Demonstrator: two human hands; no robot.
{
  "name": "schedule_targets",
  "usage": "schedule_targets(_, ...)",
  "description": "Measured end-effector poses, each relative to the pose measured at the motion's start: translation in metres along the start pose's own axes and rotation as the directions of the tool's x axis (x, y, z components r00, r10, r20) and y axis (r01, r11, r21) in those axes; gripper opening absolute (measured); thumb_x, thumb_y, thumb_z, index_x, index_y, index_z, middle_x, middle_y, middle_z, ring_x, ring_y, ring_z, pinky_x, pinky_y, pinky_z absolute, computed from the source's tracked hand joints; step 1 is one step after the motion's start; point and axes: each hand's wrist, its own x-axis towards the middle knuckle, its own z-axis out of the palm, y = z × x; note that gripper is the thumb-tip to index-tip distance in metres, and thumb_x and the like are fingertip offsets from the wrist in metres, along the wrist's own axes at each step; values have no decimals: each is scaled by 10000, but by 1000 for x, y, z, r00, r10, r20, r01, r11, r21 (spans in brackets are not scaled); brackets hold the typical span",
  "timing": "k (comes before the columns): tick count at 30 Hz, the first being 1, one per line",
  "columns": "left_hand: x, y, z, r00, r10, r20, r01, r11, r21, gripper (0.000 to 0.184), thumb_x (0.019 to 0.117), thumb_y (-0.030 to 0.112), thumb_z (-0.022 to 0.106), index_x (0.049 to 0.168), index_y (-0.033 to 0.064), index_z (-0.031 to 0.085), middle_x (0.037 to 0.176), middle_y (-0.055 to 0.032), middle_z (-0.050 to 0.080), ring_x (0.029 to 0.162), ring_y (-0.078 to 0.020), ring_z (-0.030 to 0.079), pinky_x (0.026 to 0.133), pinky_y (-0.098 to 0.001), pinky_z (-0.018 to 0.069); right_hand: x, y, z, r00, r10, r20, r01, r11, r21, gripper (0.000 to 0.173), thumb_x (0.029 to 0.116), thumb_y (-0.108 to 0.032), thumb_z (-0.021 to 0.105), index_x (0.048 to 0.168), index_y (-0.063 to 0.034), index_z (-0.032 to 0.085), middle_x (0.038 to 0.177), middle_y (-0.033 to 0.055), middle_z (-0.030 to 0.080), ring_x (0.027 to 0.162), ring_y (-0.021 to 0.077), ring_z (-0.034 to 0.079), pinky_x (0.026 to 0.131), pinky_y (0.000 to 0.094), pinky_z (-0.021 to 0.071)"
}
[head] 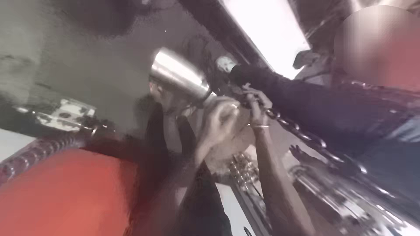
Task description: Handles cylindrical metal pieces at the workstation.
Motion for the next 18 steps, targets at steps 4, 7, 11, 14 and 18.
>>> schedule_targets(4, 49, -113, -60, 928, -331, 169, 216, 851, 480, 611, 896, 210, 782, 1459, 179, 546, 1506, -44, 515, 1339, -177, 539, 1077, -389, 514, 12, 31, 18, 979, -151, -140, 176, 965, 195, 288, 1061, -343, 517, 1102, -132, 709, 1166, 32, 731, 1103, 215, 695, 923, 415, 594)
schedule_targets(7, 74, -156, -42, 902, -286, 323, 34, 793, 608, 834, 844, 315, 815, 1565, 155, 428, 1676, -51, 293, 1547, -256, 259, 1235, -453, 326, 12, 29, 24, 970, -142, -197, 178, 968, 177, 304, 1056, -401, 517, 1104, -174, 714, 1113, -8, 739, 999, 151, 709, 808, 314, 599)
schedule_targets(11, 87, -159, -22, 917, -273, 290, -12, 708, 707, 819, 832, 327, 829, 1536, 126, 461, 1536, -122, 501, 1494, -316, 367, 1209, -498, 340, 15, 29, 24, 963, -142, -230, 183, 968, 169, 288, 1062, -341, 497, 1095, -151, 710, 1070, 15, 743, 1003, 203, 716, 863, 394, 603)
schedule_targets(14, 85, -163, -19, 952, -204, 227, -65, 590, 805, 745, 842, 346, 803, 1509, 174, 519, 1306, -116, 661, 1293, -294, 568, 1138, -516, 393, 23, 33, 19, 954, -178, -242, 218, 964, 153, 286, 1069, -339, 492, 1107, -156, 708, 1059, -5, 744, 945, 169, 718, 807, 367, 610)
schedule_targets(18, 96, -156, -21, 973, -57, 224, -162, 521, 838, 500, 845, 295, 760, 1323, 167, 687, 1098, -74, 709, 1024, -247, 677, 976, -464, 515, 31, 35, 11, 942, -172, -289, 219, 965, 141, 282, 1060, -356, 518, 1094, -157, 714, 1077, -3, 745, 1004, 173, 715, 850, 362, 604)
